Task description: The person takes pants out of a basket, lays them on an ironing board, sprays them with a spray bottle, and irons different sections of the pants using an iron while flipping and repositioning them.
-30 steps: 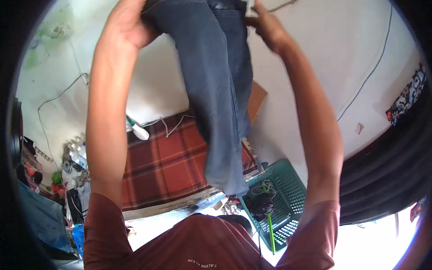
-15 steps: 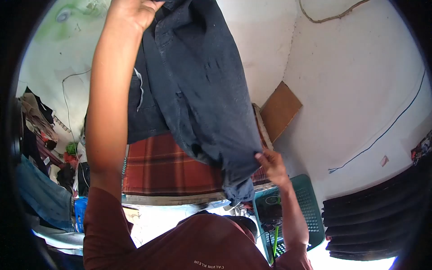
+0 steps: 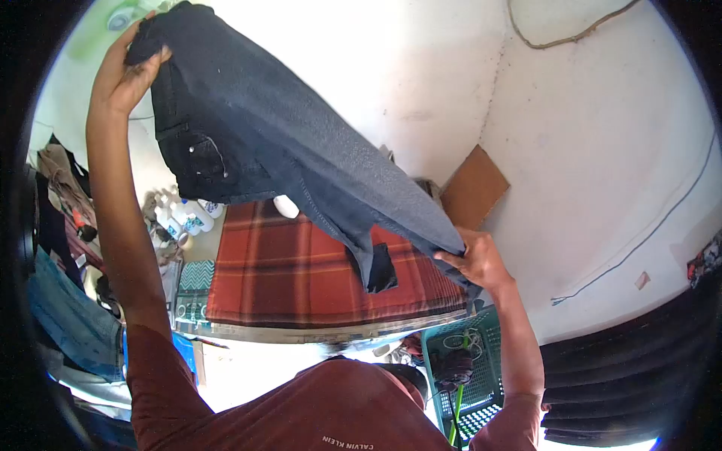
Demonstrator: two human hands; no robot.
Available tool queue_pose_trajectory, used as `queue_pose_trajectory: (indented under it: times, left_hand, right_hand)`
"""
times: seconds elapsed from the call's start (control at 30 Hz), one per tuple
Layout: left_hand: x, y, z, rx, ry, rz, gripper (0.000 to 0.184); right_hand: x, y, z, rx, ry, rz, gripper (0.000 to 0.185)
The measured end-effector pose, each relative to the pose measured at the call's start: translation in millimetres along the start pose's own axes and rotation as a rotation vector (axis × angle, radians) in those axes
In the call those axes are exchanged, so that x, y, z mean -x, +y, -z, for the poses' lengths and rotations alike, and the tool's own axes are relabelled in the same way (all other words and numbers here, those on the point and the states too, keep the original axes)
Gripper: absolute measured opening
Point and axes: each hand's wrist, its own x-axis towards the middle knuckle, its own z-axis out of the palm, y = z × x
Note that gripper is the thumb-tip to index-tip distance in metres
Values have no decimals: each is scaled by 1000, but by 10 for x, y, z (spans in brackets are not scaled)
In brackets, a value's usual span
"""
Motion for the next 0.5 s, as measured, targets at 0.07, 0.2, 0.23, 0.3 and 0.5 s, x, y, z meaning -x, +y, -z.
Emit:
queue_pose_trajectory:
  times: [0.07,0.2,0.23,0.3,0.5]
  left_hand:
    - [280,124,67,-202,50,64,34]
    - [293,229,775,-56,-132,363,32]
    - [300,224,847,-61,-121,359,32]
    - [329,183,992,116,15,636,39]
    - [735,-275,990,123,26,638,41]
  right_hand:
    - [27,232,-94,147,-128,-34,32]
    - [-21,565,-97,-57,-16,-40,23]
    - [-41,597,-98,-285,55,-141,20]
    - [-116,719,-36,-512,113,-239,21]
    - [-491,975,-164,40,139,-199,27]
